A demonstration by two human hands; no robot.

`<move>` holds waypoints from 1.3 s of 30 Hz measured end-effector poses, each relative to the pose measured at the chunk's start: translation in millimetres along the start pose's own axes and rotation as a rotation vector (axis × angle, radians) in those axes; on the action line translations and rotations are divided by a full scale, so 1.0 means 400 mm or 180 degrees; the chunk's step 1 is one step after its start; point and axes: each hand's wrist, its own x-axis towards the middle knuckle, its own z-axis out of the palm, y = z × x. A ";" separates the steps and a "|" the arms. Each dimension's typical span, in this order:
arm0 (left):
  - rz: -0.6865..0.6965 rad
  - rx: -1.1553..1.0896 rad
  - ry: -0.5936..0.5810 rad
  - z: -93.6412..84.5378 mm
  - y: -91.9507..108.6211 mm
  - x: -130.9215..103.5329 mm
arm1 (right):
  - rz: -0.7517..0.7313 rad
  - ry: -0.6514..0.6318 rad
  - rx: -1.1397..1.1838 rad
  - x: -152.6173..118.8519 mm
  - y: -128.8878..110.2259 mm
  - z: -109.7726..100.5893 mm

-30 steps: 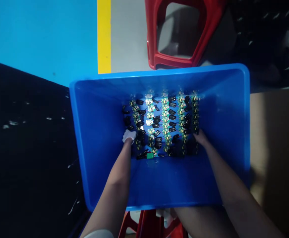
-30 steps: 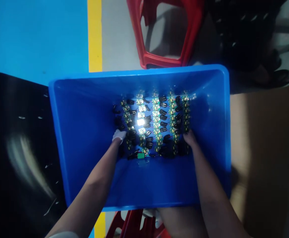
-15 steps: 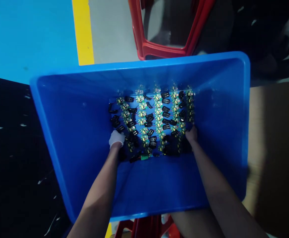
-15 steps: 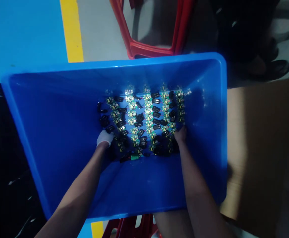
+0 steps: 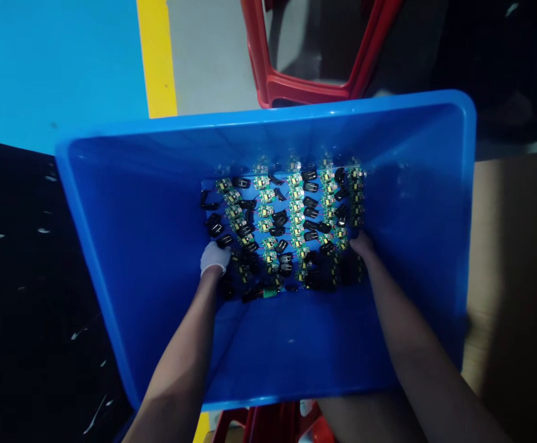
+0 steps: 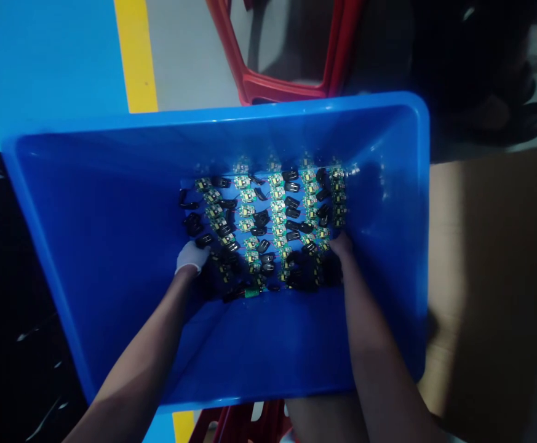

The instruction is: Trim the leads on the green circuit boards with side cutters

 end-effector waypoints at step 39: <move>0.0217 -0.0807 0.0541 -0.067 -0.032 -0.173 | -0.0860 0.1388 -0.0188 -0.164 0.048 -0.047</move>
